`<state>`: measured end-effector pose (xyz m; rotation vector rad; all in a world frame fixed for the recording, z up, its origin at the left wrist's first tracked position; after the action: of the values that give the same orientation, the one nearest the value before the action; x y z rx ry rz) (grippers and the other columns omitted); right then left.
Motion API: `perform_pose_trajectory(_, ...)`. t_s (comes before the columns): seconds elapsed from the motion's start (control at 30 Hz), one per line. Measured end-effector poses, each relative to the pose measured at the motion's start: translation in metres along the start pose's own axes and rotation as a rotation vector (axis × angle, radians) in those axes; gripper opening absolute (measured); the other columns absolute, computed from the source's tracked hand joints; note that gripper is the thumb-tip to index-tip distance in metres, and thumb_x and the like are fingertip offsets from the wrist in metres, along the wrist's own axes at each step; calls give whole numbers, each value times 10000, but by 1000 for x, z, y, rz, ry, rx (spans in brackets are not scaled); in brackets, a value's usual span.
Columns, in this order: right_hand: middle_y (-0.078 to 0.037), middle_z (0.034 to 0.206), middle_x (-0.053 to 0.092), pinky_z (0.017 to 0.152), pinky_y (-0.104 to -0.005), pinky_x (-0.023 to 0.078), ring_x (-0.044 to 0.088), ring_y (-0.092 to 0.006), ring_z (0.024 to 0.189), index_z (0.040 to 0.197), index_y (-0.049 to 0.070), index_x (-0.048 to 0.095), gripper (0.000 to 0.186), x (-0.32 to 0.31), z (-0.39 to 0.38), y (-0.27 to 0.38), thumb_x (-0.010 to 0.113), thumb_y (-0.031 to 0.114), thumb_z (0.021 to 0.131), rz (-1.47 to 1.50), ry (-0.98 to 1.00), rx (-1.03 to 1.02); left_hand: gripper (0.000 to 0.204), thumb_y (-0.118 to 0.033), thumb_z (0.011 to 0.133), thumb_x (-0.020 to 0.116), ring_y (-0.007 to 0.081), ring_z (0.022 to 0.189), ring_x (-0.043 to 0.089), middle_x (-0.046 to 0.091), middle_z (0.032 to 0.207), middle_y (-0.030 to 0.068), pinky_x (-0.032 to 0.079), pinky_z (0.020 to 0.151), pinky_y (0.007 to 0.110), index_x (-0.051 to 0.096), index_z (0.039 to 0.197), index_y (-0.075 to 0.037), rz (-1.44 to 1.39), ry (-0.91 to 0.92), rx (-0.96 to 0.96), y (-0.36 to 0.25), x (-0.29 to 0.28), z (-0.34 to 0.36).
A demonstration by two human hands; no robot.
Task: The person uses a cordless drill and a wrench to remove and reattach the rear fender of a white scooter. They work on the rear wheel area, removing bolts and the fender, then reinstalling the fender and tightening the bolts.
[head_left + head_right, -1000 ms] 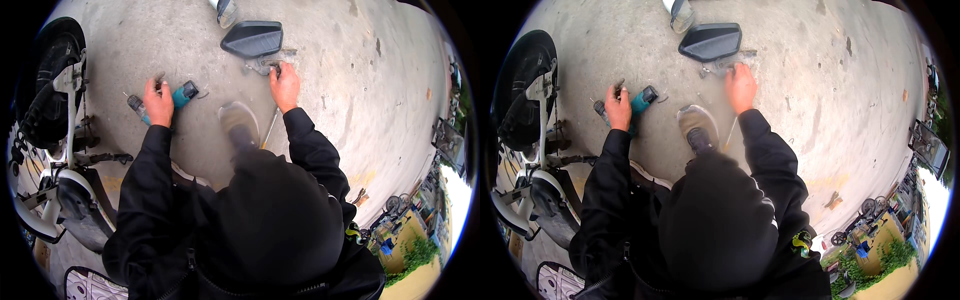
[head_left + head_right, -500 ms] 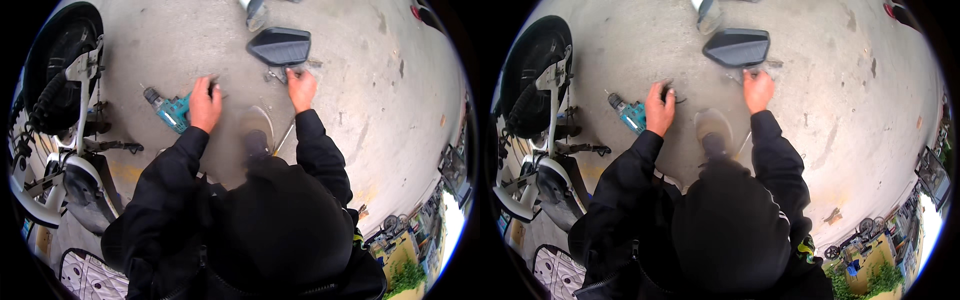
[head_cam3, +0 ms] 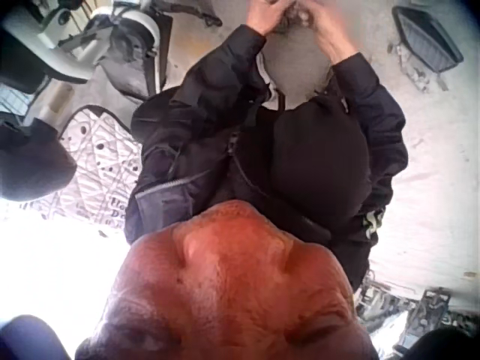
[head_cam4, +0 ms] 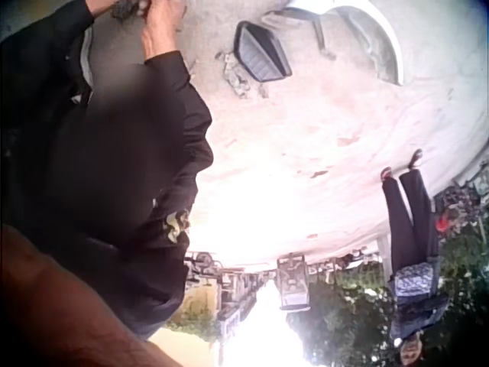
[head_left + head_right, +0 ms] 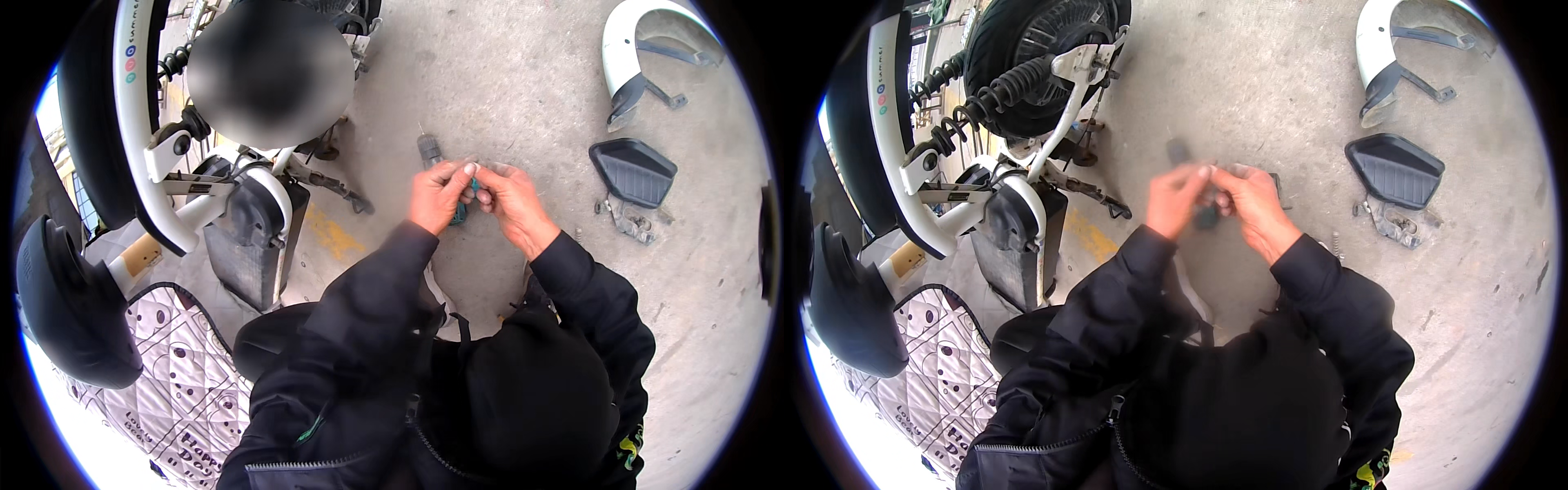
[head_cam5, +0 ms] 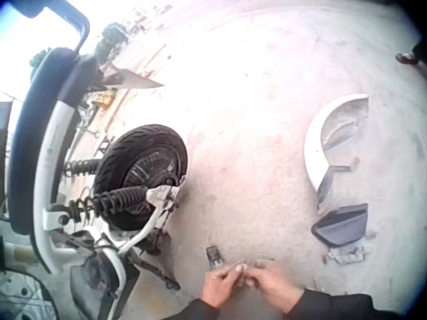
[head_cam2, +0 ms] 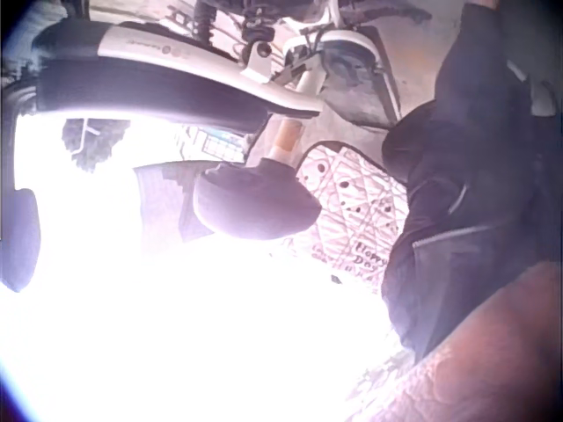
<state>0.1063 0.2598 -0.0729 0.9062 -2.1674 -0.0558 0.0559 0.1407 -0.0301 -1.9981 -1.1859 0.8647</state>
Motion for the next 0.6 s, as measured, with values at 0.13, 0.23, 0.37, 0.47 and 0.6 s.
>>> perform_pose_trajectory(0.13, -61, 931, 620, 642, -291, 459, 591, -158, 768, 1040, 33, 636, 242, 16, 18, 1, 702, 191, 868, -544, 57, -325, 365, -259, 975, 651, 119, 795, 636, 677, 946, 72, 535, 699, 264, 675, 1193, 32, -93, -200, -34, 6, -43, -1)
perform_pose_trajectory(0.23, -158, 1159, 554, 819, -399, 485, 592, -289, 1023, 1251, 42, 538, 498, 27, 16, -15, 668, 120, 777, -1886, 132, -865, 310, -291, 980, 641, 152, 824, 657, 689, 979, 72, 530, 736, 274, 676, 1127, -20, -331, -358, -12, 13, -87, -1)
perform_pose_trajectory(0.37, -140, 1108, 580, 845, -423, 470, 589, -273, 1024, 1278, 19, 541, 512, 21, 34, -42, 648, 152, 796, -2118, -44, -852, 288, -327, 985, 629, 167, 875, 660, 695, 1062, 77, 517, 789, 293, 640, 1098, -62, -524, -427, 50, -8, -119, 0)
perform_pose_trajectory(0.47, -134, 1051, 597, 838, -422, 472, 593, -276, 1005, 1264, -5, 544, 506, 17, 42, -38, 649, 147, 792, -2151, -157, -800, 273, -323, 976, 644, 173, 824, 683, 710, 1047, 87, 546, 716, 268, 651, 1093, -76, -562, -464, 99, -25, -129, 3)
perform_pose_trajectory(0.6, -127, 1004, 632, 766, -417, 493, 606, -300, 953, 1303, -18, 521, 660, 1, 41, -41, 711, 115, 685, -1966, 40, -809, 245, -311, 959, 671, 151, 784, 690, 710, 973, 43, 548, 648, 236, 661, 1061, -88, -465, -424, 94, -15, -146, 17)
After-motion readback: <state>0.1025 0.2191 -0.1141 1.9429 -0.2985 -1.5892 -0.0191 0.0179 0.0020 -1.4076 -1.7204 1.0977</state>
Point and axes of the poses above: each hand's wrist, its own z-axis towards the middle knuckle, its own x-axis out of the palm, y = z × x, the point moved 5 cm from there along z, towards the middle knuckle
